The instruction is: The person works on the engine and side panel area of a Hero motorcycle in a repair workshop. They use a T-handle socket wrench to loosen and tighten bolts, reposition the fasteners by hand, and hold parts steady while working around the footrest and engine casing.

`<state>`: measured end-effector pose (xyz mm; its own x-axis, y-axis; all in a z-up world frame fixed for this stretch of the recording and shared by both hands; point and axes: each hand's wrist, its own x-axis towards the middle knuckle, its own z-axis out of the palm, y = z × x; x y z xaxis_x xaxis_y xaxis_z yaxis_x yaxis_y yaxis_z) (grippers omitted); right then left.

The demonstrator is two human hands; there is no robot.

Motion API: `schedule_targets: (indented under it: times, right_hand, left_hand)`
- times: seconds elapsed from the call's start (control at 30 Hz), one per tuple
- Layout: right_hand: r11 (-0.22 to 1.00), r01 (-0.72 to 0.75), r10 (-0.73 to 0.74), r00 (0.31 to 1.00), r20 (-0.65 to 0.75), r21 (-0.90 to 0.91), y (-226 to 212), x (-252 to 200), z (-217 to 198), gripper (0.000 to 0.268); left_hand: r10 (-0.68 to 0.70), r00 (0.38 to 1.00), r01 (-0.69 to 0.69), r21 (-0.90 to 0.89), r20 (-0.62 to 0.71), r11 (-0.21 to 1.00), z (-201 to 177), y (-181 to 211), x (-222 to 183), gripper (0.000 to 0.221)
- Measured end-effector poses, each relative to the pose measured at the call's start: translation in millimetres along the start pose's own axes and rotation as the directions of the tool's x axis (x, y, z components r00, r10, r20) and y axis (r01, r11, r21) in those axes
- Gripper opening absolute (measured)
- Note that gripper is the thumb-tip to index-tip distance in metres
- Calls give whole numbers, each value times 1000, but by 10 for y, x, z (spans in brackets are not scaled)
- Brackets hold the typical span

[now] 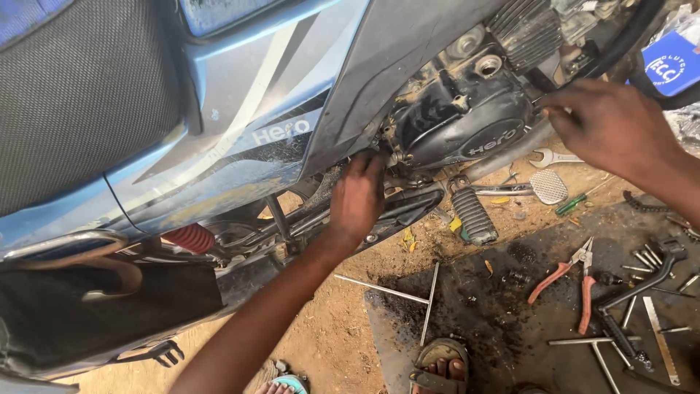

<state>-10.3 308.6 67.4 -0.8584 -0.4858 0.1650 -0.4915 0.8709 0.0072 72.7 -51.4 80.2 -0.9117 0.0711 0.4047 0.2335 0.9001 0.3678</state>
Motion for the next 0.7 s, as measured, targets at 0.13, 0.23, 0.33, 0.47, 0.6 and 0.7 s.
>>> schedule_targets:
  times: [0.13,0.23,0.33,0.47,0.6,0.7]
  right_hand:
    - [921,-79,149,976,-158,381,226,174,308,30]
    - [849,-137,225,968,-114,510,166,241,367,33]
    - [762,-190,303,949,-82,619,74,320,353,41]
    - [599,-207,410,909,-75,773,-146,441,244,50]
    - [566,-191,467,876,-121,802,-172,570,468,45]
    - [708,-42,428,820,-381,705,-321,610,384,34]
  left_hand:
    - [107,988,-113,50,109,992,-31,81,59,31]
    - [62,995,-63,12,84,998,152,17,-6,30]
    - [71,997,-69,47,-39,996,337,-135,-30,29]
    - [256,946,-179,340,-199,923,695,-554,-92,33]
    - [300,905,-151,430,-303,890,601,-397,-91,35]
    - [297,854,-112,407,-428,906,703,-315,-72,32]
